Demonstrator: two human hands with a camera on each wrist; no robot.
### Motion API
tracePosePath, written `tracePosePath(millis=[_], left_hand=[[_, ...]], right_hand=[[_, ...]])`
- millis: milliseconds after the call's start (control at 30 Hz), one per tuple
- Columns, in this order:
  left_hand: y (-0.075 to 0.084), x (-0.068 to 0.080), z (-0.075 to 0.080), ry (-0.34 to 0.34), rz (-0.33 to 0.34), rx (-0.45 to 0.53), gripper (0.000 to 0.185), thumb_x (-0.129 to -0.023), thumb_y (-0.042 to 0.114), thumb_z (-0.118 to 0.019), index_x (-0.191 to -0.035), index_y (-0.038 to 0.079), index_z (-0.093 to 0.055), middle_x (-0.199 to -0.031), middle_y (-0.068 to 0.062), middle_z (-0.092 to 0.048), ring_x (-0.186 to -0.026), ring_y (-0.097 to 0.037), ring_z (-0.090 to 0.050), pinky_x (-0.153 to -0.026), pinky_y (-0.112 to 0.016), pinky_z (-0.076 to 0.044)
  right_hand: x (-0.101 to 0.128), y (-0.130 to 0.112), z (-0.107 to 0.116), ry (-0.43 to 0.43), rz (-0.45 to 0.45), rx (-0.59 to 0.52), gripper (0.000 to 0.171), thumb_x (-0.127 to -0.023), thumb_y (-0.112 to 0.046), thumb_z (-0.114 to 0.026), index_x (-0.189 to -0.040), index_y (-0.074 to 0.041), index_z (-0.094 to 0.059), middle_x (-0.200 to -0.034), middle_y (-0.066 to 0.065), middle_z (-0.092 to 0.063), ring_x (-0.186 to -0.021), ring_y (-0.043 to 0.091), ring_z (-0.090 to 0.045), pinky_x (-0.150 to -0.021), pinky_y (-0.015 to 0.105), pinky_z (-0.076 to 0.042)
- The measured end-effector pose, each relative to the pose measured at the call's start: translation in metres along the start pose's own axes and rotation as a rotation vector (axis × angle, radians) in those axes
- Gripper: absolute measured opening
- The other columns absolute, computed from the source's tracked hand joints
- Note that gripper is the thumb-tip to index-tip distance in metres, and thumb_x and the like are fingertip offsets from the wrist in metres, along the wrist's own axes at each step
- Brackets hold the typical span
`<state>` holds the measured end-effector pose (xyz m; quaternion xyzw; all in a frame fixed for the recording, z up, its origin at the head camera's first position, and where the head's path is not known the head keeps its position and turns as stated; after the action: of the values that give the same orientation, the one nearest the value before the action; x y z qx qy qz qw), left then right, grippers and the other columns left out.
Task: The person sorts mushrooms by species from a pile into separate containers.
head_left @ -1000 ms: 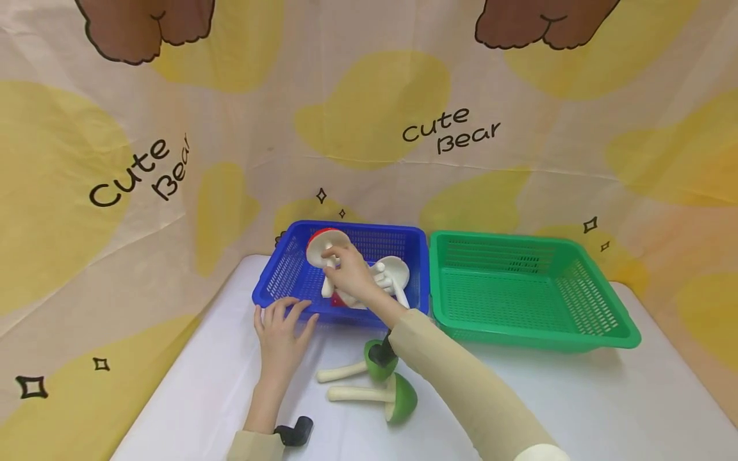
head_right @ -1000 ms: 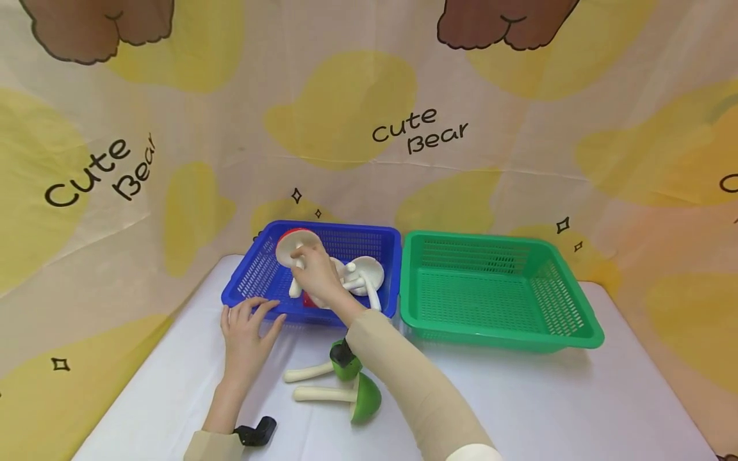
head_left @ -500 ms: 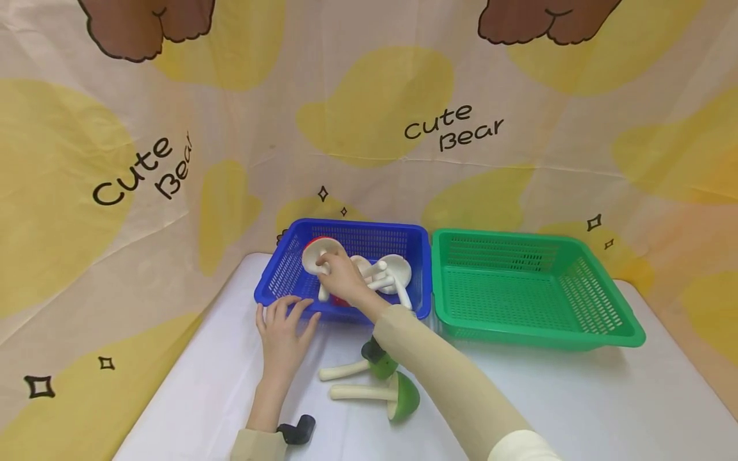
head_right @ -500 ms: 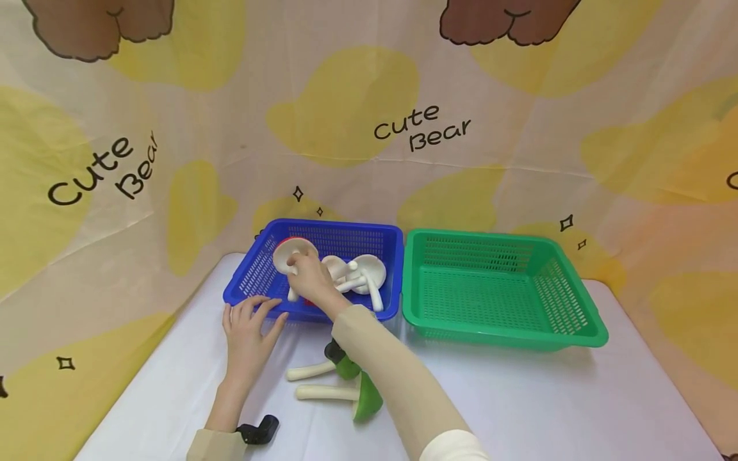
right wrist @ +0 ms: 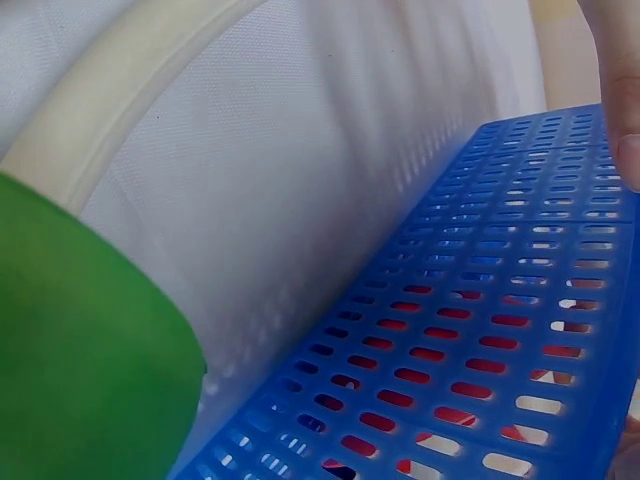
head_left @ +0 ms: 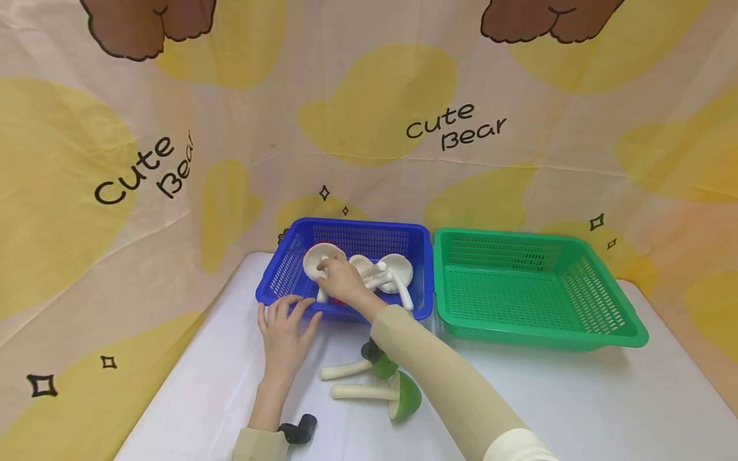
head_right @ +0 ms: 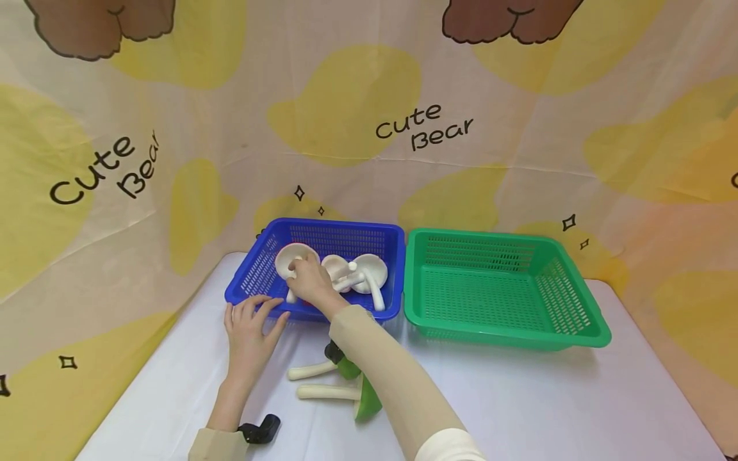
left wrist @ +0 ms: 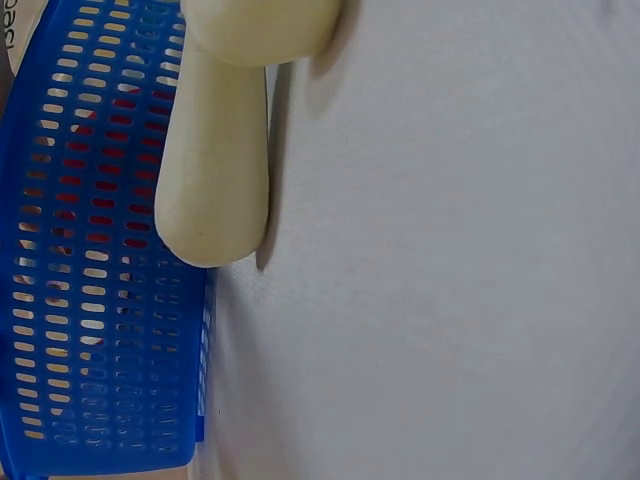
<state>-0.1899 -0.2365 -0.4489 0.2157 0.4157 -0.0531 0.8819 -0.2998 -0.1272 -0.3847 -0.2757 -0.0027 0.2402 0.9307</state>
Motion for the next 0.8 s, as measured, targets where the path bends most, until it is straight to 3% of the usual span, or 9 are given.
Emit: tracePosePath(millis=[333, 567, 800], left_hand=[[0.002, -0.001, 0.001, -0.001, -0.001, -0.001, 0.028, -0.076, 0.021, -0.08, -0.1, 0.009, -0.071, -0.105, -0.011, -0.061, -0.108, -0.036, -0.051, -0.105, -0.071, -0.018], [0.002, -0.001, 0.001, -0.003, 0.002, -0.004, 0.028, -0.076, 0.021, -0.08, -0.1, 0.01, -0.071, -0.106, -0.011, -0.061, -0.108, -0.035, -0.051, -0.106, -0.071, -0.018], [0.001, -0.001, -0.002, -0.002, 0.003, -0.005, 0.029, -0.076, 0.021, -0.08, -0.101, 0.01, -0.071, -0.107, -0.01, -0.061, -0.108, -0.035, -0.051, -0.106, -0.07, -0.018]], right_hand=[[0.006, -0.005, 0.003, -0.063, 0.032, 0.021, 0.028, -0.087, -0.017, -0.066, -0.115, -0.01, -0.068, -0.122, 0.011, -0.059, -0.091, 0.021, -0.063, -0.077, 0.028, -0.053], [0.013, -0.005, 0.007, -0.025, 0.115, 0.003, 0.023, -0.087, -0.015, -0.066, -0.109, -0.011, -0.069, -0.114, 0.007, -0.063, -0.093, 0.018, -0.066, -0.077, 0.025, -0.053], [0.025, -0.001, 0.018, -0.013, 0.146, -0.036, 0.02, -0.089, -0.018, -0.064, -0.108, -0.012, -0.07, -0.114, 0.007, -0.064, -0.095, 0.018, -0.068, -0.065, 0.018, -0.05]])
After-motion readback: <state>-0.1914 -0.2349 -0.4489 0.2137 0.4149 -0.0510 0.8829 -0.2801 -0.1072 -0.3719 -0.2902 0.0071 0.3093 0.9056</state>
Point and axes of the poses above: each hand's wrist, its own x-axis away from the middle knuckle, its own z-axis out of the back of the hand, y = z × x, the point moved 2 cm from there along -x, towards the middle knuckle
